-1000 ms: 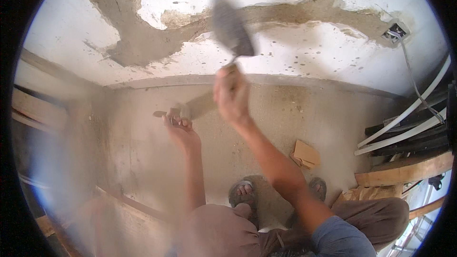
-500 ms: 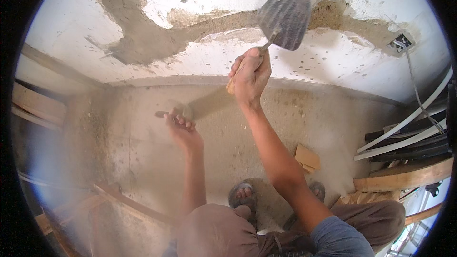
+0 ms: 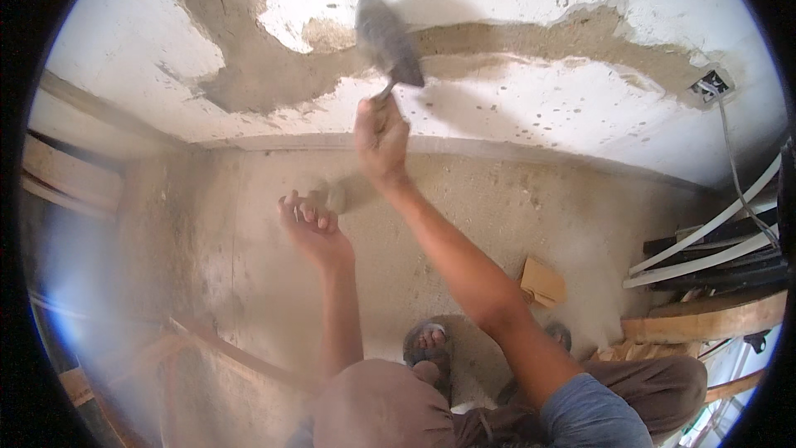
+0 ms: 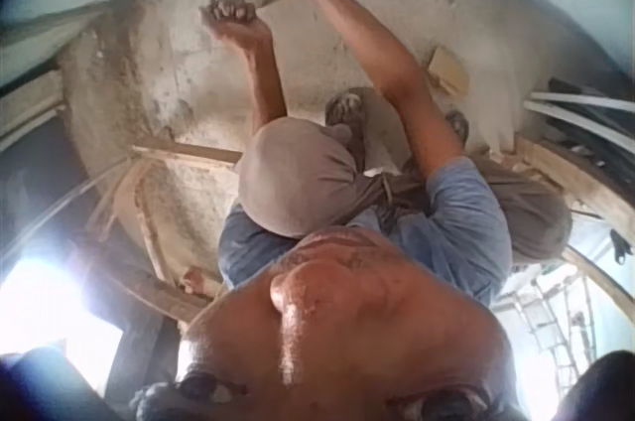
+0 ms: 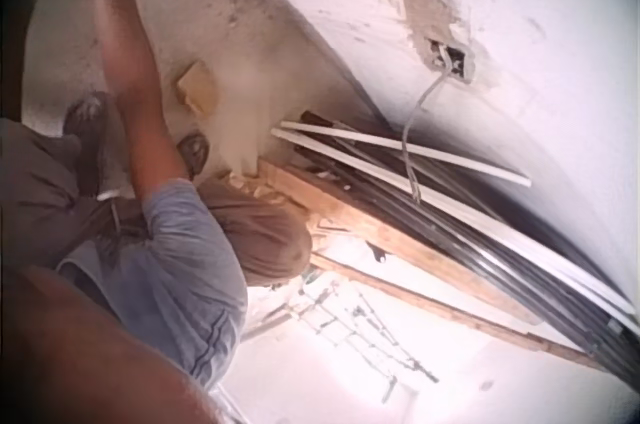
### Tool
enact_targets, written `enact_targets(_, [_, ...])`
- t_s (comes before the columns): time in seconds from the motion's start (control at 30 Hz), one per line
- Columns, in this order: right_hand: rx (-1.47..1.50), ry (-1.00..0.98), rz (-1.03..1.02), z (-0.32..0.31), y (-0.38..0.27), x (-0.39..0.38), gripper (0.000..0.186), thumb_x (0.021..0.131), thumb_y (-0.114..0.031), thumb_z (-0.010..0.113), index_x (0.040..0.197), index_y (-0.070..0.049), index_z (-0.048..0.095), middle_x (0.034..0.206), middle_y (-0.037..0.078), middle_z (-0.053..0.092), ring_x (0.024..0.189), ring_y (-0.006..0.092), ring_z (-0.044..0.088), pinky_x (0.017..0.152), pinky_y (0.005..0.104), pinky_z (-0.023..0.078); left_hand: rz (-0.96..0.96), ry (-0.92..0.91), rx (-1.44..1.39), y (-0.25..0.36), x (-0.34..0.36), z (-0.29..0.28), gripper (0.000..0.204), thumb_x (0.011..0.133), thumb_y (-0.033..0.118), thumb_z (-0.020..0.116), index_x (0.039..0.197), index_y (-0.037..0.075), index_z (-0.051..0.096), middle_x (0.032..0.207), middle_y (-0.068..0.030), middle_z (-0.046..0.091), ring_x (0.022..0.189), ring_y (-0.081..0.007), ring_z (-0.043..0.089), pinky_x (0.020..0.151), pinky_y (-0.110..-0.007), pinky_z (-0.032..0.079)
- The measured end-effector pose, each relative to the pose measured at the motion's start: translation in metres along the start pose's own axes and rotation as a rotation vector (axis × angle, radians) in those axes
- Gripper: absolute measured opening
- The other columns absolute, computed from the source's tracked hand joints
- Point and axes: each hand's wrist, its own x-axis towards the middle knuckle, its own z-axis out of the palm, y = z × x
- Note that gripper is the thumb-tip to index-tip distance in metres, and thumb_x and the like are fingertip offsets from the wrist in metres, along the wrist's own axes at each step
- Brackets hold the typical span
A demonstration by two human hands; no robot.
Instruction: The person applies plaster to a wall around an electrical box using a trowel, smoothing the surface and filling in gaps.
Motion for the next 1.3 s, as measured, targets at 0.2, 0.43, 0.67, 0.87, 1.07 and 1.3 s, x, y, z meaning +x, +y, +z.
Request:
enact_targets(0.2, [0.292,0.085,-0.002,-0.008,-0.009,0.011,0.032,0.108,-0.037,0.046,0.111,-0.006,0.052,0.064,-0.003,0.053,0.05,0.003,0.047,0.043,0.0209,0.04,0.061,0.091,0.007,0.014,-0.001,-0.011,0.045,0.102,0.041,0.056,0.126,0.004,0.051,0.077,0.0034,0.042,0.06,-0.0066,0.038,0.052,-0.023,0.031])
enact_targets(0.43, [0.148,-0.038,0.074,-0.021,-0.014,0.002,0.027,0.107,-0.033,0.05,0.102,-0.006,0.051,0.064,-0.004,0.051,0.052,0.0026,0.046,0.044,0.0209,0.038,0.065,0.052,0.002,0.011,-0.009,0.017,0.049,0.104,0.042,0.051,0.133,0.003,0.046,0.079,0.0024,0.039,0.064,-0.0078,0.037,0.055,-0.023,0.032])
enact_targets(0.67, [0.058,-0.01,0.126,-0.019,-0.011,0.006,0.023,0.105,-0.026,0.054,0.101,-0.003,0.055,0.064,-0.004,0.05,0.058,0.0047,0.046,0.052,0.025,0.039,0.097,0.023,0.019,0.01,-0.013,0.018,0.052,0.103,0.043,0.053,0.134,0.002,0.045,0.079,0.0026,0.041,0.062,-0.008,0.038,0.053,-0.025,0.032])
enact_targets(0.87, [0.008,0.018,0.043,-0.007,-0.002,0.005,0.022,0.105,-0.027,0.055,0.1,-0.005,0.053,0.063,-0.006,0.048,0.055,0.0014,0.044,0.048,0.0214,0.037,0.089,0.038,-0.004,0.007,-0.019,0.024,0.054,0.103,0.045,0.053,0.134,0.002,0.044,0.077,0.0024,0.041,0.06,-0.0078,0.037,0.051,-0.025,0.031])
enact_targets(1.07, [-0.005,-0.055,0.084,-0.021,-0.001,0.001,0.025,0.101,-0.025,0.061,0.095,-0.001,0.054,0.063,0.003,0.055,0.056,0.0082,0.05,0.052,0.0304,0.042,0.118,-0.018,-0.006,0.005,-0.02,0.024,0.055,0.102,0.047,0.054,0.133,0.002,0.045,0.079,0.0027,0.041,0.059,-0.0074,0.036,0.05,-0.023,0.03])
enact_targets(1.3, [-0.372,-0.387,0.376,-0.082,-0.015,-0.057,0.05,0.1,-0.034,0.057,0.128,0.007,0.053,0.108,0.027,0.069,0.105,0.0426,0.067,0.086,0.0433,0.051,0.17,-0.082,0.17,-0.017,-0.019,0.018,0.047,0.105,0.046,0.047,0.131,0.007,0.052,0.085,0.0007,0.045,0.072,-0.0107,0.044,0.063,-0.027,0.037])
